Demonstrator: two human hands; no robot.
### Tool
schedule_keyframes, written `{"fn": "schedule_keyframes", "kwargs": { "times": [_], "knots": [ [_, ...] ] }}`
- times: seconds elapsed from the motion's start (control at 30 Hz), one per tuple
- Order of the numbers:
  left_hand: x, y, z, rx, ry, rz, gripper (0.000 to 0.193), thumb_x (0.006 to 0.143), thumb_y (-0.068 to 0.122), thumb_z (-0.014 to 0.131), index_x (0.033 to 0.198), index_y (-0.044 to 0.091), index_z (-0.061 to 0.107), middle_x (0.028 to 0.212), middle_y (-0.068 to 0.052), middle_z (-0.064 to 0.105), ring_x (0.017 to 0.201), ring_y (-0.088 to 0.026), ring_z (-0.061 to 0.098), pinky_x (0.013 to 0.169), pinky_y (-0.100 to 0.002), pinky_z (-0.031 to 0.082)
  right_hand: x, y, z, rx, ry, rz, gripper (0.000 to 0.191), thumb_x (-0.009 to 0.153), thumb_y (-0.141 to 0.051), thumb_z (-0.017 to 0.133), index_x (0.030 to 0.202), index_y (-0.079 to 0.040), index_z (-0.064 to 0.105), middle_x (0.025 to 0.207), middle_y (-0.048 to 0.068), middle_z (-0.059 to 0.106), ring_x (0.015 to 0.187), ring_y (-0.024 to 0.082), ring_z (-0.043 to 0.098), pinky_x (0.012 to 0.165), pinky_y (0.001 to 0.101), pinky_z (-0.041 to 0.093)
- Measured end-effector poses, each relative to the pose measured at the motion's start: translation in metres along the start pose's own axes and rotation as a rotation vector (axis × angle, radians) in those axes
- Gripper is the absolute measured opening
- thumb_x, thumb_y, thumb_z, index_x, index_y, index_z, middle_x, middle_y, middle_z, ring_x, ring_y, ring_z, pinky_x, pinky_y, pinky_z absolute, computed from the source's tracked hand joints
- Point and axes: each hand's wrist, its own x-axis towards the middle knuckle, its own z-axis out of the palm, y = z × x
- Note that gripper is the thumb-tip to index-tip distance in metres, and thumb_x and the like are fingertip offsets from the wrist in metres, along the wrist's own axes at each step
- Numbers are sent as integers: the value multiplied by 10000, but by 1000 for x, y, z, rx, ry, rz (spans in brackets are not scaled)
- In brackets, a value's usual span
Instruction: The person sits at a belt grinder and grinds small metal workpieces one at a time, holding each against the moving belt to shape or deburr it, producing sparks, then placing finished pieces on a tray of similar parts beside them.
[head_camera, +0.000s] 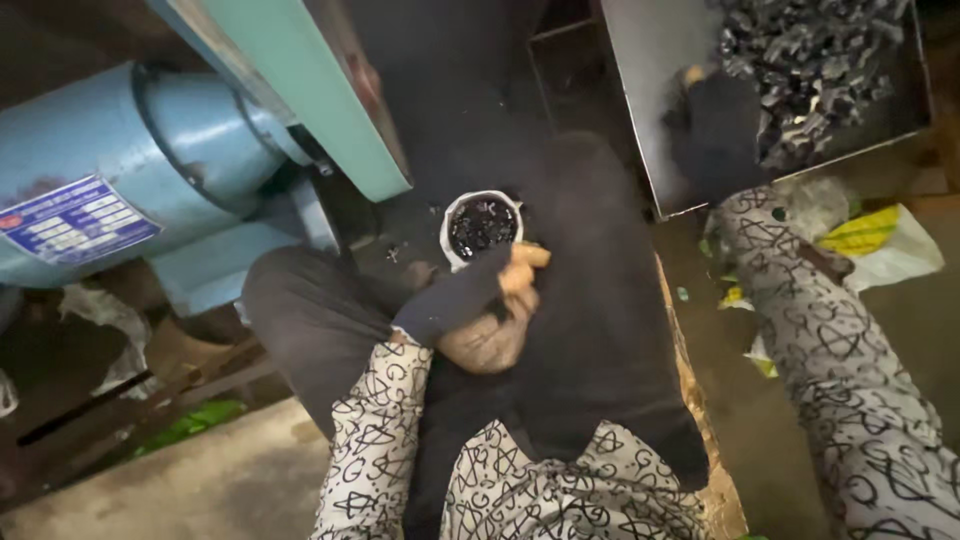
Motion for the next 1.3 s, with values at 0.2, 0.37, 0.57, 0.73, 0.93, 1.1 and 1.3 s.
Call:
{"fn": "schedule_keyframes", "kwargs": {
  "times": [0.2,0.37,0.57,0.73,0.93,1.1,1.3],
  "knots": [
    [27,-4,-15,-409,532,307,448,1005,385,518,1325,71,538,1146,-84,662,1005,-193,658,920,-344,551,21,-162,-19,1426,-114,6,223,1003,-260,619,1123,-74,641,1089,145,695,1043,332,680,961,425,552],
    [-6,-11,-32,-143,678,549,319,1100,187,578,1309,-52,603,1099,-102,630,983,-177,604,871,-326,512,-9,-231,-8,800,-172,-111,282,945,-315,742,954,-37,703,872,163,698,853,324,669,763,423,510],
    [-27,-24,-28,-197,529,403,358,1062,273,550,1291,3,598,1115,-108,706,739,-160,578,645,-306,476,-26,-242,29,1350,-772,71,213,972,-243,647,993,-42,715,814,48,709,686,118,682,606,292,555],
    [-17,-17,-22,-418,494,673,273,1164,219,595,1284,-26,618,975,-80,641,671,-157,563,583,-365,524,-7,-259,41,1541,-724,232,226,1033,-200,592,1072,-6,701,839,47,716,690,108,649,639,267,536],
    [-11,-7,-31,363,966,695,276,1070,152,611,1269,-35,649,1140,-107,712,1005,-146,641,894,-328,530,18,-250,50,1397,-462,-36,298,1028,-194,606,1227,19,667,1037,59,720,928,88,638,811,276,547],
    [-6,3,-39,416,1058,479,255,1034,182,620,1134,-30,720,969,-107,747,881,-157,664,824,-318,541,29,-257,71,1621,-658,240,247,1016,-179,632,1150,15,707,1015,52,738,892,97,648,790,282,543],
    [-14,11,-27,502,980,624,298,1069,213,595,1237,-20,675,1079,-109,744,1002,-183,689,932,-319,536,21,-242,56,1227,-502,-95,239,1055,-180,612,1139,29,691,967,72,711,886,129,638,785,295,530]
  ]
}}
